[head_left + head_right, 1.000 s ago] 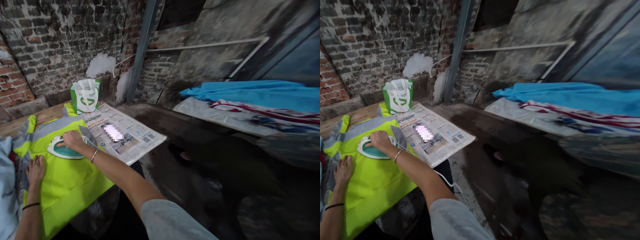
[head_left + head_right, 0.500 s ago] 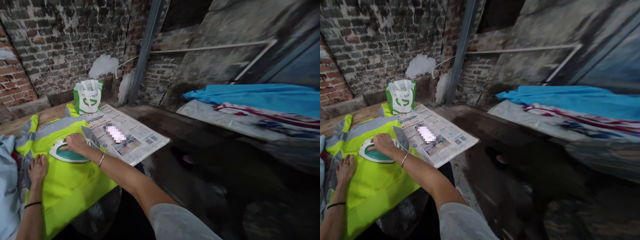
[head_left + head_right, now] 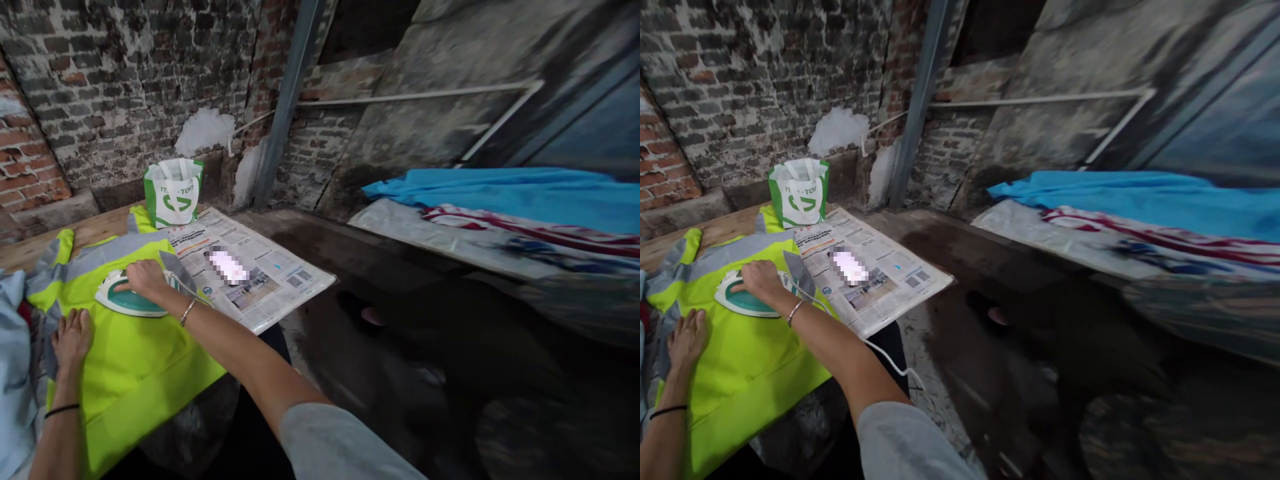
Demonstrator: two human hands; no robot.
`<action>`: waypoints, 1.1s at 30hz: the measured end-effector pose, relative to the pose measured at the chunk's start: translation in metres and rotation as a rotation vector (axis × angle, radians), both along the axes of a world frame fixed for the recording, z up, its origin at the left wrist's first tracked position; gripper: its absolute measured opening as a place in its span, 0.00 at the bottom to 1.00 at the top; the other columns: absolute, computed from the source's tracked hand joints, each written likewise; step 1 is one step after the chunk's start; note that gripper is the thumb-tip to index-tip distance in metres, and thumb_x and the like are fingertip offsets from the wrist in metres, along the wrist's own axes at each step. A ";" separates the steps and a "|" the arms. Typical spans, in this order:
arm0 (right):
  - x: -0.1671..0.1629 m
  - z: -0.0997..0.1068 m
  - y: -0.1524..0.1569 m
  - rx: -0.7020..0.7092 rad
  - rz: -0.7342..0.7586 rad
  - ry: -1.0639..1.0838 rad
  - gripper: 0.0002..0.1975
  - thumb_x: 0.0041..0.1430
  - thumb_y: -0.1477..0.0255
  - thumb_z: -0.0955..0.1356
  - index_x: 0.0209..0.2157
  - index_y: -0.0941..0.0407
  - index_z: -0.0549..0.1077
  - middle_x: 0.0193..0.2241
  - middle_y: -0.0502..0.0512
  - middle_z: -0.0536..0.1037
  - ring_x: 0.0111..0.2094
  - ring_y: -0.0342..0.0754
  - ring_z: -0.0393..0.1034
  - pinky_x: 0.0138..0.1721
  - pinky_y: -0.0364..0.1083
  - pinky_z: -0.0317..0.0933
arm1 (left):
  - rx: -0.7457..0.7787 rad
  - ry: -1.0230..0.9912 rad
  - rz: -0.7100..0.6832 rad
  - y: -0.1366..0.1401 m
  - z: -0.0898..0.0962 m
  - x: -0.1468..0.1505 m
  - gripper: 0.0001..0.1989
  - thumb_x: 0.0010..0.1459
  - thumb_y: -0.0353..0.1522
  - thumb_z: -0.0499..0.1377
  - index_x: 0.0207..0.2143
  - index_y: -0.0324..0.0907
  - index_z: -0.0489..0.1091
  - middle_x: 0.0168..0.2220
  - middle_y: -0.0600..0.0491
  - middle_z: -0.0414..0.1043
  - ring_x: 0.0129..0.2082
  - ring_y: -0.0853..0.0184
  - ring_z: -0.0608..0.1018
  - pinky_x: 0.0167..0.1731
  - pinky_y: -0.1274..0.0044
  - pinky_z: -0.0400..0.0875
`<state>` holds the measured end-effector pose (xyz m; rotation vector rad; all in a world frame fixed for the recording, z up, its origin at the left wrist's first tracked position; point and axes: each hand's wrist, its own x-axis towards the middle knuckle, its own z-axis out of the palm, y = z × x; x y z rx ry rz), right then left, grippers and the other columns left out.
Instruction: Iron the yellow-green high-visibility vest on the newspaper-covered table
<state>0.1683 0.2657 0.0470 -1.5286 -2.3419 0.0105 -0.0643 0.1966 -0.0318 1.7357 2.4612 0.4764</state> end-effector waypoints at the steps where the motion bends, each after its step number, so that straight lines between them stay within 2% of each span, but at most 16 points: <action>1: -0.003 0.000 0.006 0.010 0.003 0.006 0.25 0.67 0.48 0.71 0.37 0.58 0.83 0.36 0.61 0.86 0.38 0.53 0.81 0.36 0.44 0.66 | 0.000 0.000 0.001 0.000 0.000 0.000 0.34 0.72 0.44 0.36 0.70 0.41 0.65 0.76 0.45 0.55 0.76 0.48 0.55 0.72 0.50 0.49; 4: -0.009 0.000 0.017 0.028 0.024 0.014 0.26 0.68 0.49 0.70 0.37 0.59 0.82 0.34 0.60 0.85 0.35 0.52 0.80 0.34 0.44 0.65 | 0.008 0.000 0.001 -0.001 -0.002 -0.001 0.34 0.72 0.44 0.37 0.70 0.41 0.65 0.76 0.45 0.55 0.76 0.48 0.55 0.72 0.50 0.49; 6: -0.009 0.000 0.017 0.029 0.016 0.012 0.27 0.67 0.48 0.70 0.38 0.60 0.82 0.35 0.62 0.85 0.36 0.53 0.80 0.36 0.45 0.66 | 0.020 -0.002 -0.006 -0.001 -0.002 -0.001 0.34 0.73 0.44 0.37 0.69 0.39 0.66 0.76 0.45 0.56 0.76 0.48 0.55 0.72 0.49 0.49; 12: 0.006 -0.006 -0.017 -0.006 0.052 -0.009 0.32 0.64 0.43 0.69 0.43 0.59 0.83 0.41 0.69 0.85 0.47 0.58 0.81 0.46 0.48 0.69 | 0.010 -0.002 -0.001 -0.001 -0.003 -0.002 0.34 0.73 0.43 0.37 0.69 0.40 0.66 0.76 0.45 0.56 0.76 0.49 0.55 0.73 0.52 0.49; 16: 0.016 -0.008 -0.038 -0.052 0.072 -0.043 0.34 0.63 0.40 0.68 0.43 0.60 0.83 0.41 0.71 0.85 0.47 0.60 0.82 0.48 0.50 0.70 | -0.012 0.003 0.006 -0.001 -0.002 -0.001 0.33 0.73 0.44 0.36 0.70 0.42 0.65 0.76 0.46 0.55 0.76 0.50 0.55 0.73 0.52 0.50; 19: 0.019 -0.006 -0.041 -0.044 0.067 -0.049 0.35 0.63 0.40 0.68 0.42 0.60 0.83 0.41 0.70 0.85 0.47 0.60 0.82 0.47 0.50 0.70 | -0.012 0.007 0.011 -0.001 0.001 0.001 0.33 0.73 0.44 0.36 0.70 0.42 0.65 0.76 0.46 0.55 0.76 0.50 0.55 0.73 0.52 0.50; 26: 0.010 0.000 -0.020 -0.026 0.068 -0.023 0.32 0.64 0.42 0.68 0.41 0.59 0.83 0.42 0.68 0.85 0.46 0.58 0.82 0.45 0.48 0.70 | -0.038 0.011 0.003 -0.005 0.007 0.005 0.34 0.73 0.43 0.36 0.71 0.41 0.63 0.77 0.47 0.53 0.77 0.49 0.53 0.73 0.51 0.49; 33: 0.003 -0.002 0.020 0.046 0.154 -0.031 0.31 0.65 0.42 0.69 0.42 0.58 0.83 0.40 0.66 0.86 0.47 0.57 0.81 0.46 0.48 0.69 | -0.022 -0.015 0.023 -0.001 -0.001 -0.003 0.33 0.73 0.45 0.38 0.70 0.43 0.65 0.76 0.47 0.55 0.77 0.48 0.53 0.73 0.48 0.50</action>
